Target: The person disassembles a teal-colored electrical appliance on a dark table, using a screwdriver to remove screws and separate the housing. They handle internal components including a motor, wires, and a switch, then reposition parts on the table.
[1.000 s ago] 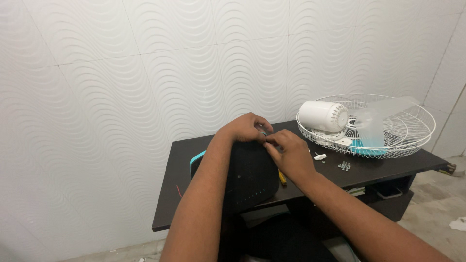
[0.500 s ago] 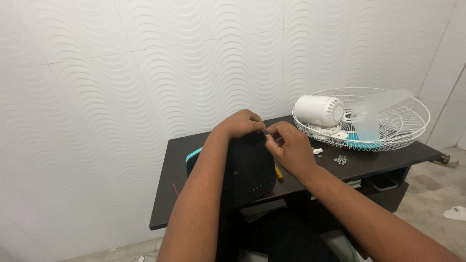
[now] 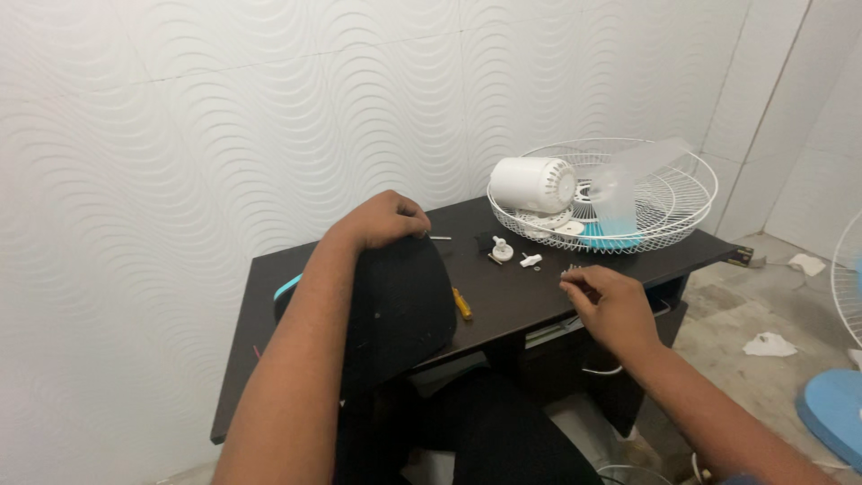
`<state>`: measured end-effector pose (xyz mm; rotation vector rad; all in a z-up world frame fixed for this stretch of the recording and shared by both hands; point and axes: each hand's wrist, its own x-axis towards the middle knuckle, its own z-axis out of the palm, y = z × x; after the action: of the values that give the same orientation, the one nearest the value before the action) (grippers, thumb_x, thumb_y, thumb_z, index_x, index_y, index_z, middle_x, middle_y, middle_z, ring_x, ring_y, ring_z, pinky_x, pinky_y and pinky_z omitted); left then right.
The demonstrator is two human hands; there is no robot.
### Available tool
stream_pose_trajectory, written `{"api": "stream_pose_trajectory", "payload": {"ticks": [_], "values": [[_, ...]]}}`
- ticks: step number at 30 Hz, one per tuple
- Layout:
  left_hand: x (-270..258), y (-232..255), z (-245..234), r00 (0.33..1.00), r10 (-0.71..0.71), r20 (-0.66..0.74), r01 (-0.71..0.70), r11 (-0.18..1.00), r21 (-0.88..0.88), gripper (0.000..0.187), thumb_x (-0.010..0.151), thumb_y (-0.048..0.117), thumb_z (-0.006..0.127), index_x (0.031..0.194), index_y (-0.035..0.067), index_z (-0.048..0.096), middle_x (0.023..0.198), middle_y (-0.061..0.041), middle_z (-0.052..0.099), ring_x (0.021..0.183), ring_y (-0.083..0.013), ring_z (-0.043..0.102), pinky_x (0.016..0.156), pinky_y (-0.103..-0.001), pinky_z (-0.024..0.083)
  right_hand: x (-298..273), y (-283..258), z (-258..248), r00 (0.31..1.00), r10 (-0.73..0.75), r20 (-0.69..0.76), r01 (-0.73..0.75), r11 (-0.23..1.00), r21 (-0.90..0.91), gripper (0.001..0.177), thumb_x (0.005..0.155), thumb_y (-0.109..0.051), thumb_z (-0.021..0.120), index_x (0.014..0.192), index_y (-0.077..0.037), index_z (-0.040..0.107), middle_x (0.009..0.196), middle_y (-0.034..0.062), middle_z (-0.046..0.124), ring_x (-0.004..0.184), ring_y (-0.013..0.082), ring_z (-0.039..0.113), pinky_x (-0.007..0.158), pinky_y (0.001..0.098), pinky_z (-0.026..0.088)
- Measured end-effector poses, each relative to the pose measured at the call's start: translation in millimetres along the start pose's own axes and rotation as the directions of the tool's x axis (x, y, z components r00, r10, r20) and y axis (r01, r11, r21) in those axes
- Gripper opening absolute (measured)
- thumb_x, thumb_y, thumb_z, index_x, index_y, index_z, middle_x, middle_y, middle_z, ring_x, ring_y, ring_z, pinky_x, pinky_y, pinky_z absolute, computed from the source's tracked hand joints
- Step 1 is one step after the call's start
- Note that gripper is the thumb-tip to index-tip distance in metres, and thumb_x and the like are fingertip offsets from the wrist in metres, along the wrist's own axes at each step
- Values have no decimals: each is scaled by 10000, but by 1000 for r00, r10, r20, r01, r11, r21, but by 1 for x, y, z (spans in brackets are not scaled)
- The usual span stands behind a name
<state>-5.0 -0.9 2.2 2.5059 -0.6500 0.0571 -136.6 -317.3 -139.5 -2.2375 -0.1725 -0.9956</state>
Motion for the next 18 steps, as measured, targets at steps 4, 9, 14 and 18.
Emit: {"api": "stream_pose_trajectory", "payload": {"ticks": [4, 9, 14, 18], "values": [[-1, 2, -1, 999, -35, 29, 34, 999, 13, 276, 791, 281, 694, 968, 121, 833, 936, -64, 798, 918, -199, 711, 893, -361, 520, 9, 38, -6, 999, 20, 32, -17, 997, -76, 188, 841, -136, 757, 1012, -60, 772, 930, 112, 750, 764, 247, 725, 713, 360, 566], [0, 2, -1, 999, -8, 40, 9, 1000, -15, 299, 793, 275, 674, 994, 115, 827, 943, -60, 809, 948, -193, 732, 916, -341, 518, 29, 66, 4, 964, 126, 235, -81, 978, -194, 190, 817, -160, 735, 985, -78, 768, 926, 108, 725, 808, 269, 732, 779, 382, 582], [-2, 4, -1, 997, -69, 24, 69, 998, 11, 293, 795, 283, 679, 1000, 140, 831, 961, -53, 807, 969, -195, 729, 937, -363, 514, 37, 69, 17, 930, 108, 351, 16, 942, -334, 176, 810, -169, 732, 948, -65, 767, 931, 126, 722, 902, 305, 709, 845, 424, 560], [-2, 9, 0, 991, -132, 11, 131, 989, 75, 291, 776, 276, 695, 1002, 163, 840, 977, -66, 798, 977, -219, 720, 945, -417, 507, 42, 60, 19, 895, 169, 412, 4, 921, -389, 177, 819, -163, 723, 965, -75, 773, 959, 113, 729, 932, 295, 714, 864, 424, 561]]}}
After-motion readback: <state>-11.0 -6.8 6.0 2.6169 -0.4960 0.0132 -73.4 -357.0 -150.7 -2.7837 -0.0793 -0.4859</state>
